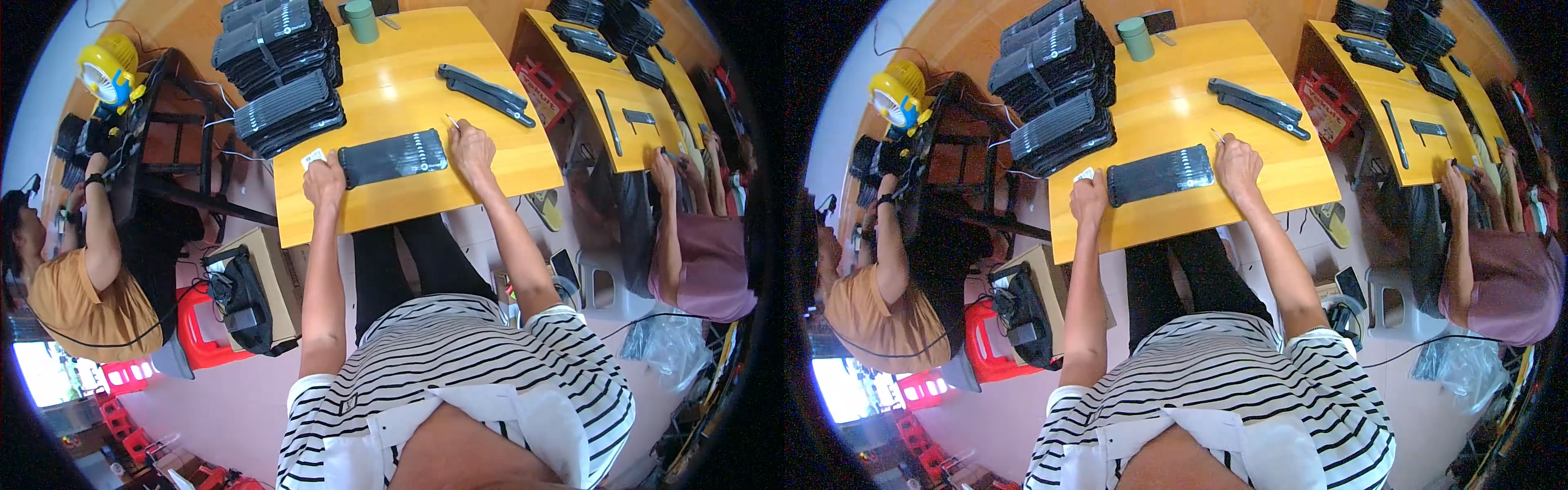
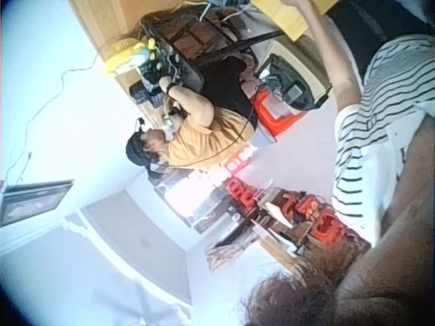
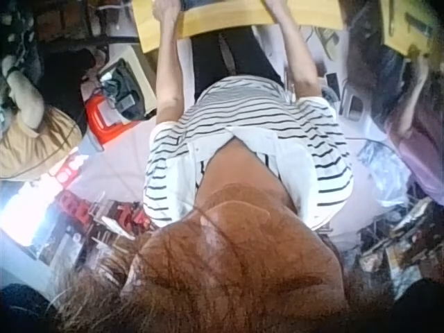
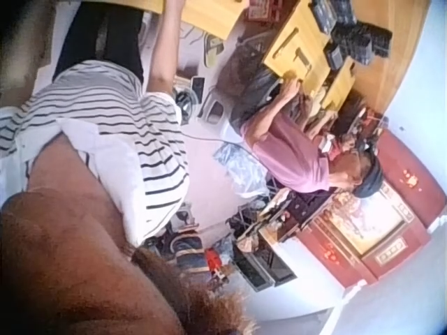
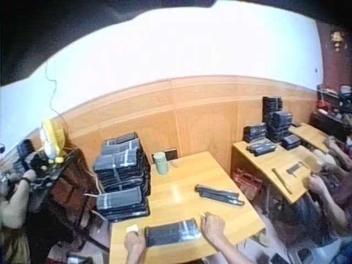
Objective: Assembling or finishing small black leather components using a manual tool at a workshop desk.
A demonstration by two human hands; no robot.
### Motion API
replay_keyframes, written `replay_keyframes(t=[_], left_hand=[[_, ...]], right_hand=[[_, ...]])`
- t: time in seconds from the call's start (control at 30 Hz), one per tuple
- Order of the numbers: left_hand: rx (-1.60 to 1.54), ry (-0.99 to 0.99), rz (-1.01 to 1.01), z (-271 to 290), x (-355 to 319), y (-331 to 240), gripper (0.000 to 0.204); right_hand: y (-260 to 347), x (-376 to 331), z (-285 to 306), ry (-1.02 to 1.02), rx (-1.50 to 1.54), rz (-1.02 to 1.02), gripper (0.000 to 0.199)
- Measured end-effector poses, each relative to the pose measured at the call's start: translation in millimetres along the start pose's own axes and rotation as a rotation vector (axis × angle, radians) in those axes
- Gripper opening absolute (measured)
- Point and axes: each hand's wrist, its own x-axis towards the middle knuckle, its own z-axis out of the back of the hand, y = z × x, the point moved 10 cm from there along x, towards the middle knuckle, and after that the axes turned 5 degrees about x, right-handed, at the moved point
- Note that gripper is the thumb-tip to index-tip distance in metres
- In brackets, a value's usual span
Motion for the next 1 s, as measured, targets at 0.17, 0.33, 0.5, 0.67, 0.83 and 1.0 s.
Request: replay_keyframes(t=[0.17,0.33,0.5,0.67,0.83,1.0], left_hand=[[0.161,-0.006,0.038,-12.9,4.0,-19.7,0.053],[0.219,-0.088,0.041,-22.0,11.1,-20.0,0.05],[0.238,-0.223,0.011,-23.3,7.7,-17.5,0.05],[0.125,-0.237,-0.144,-25.4,1.1,-32.0,0.038],[-0.04,-0.374,-0.387,23.9,-29.2,-76.1,0.032],[-0.156,-0.327,-0.608,53.9,-75.4,-114.6,0.024]], right_hand=[[-1.9,5.1,-10.4,-0.124,-0.161,0.119,0.009],[12.9,2.5,-8.8,-0.17,-0.233,0.193,0.003],[14.4,0.5,-9.4,-0.156,-0.213,0.184,0.004],[5.0,0.0,-10.9,-0.127,-0.231,0.132,0.005],[-1.0,2.0,-13.5,-0.121,-0.245,0.1,0.005],[3.1,4.1,-8.4,-0.124,-0.177,0.128,0.007]])
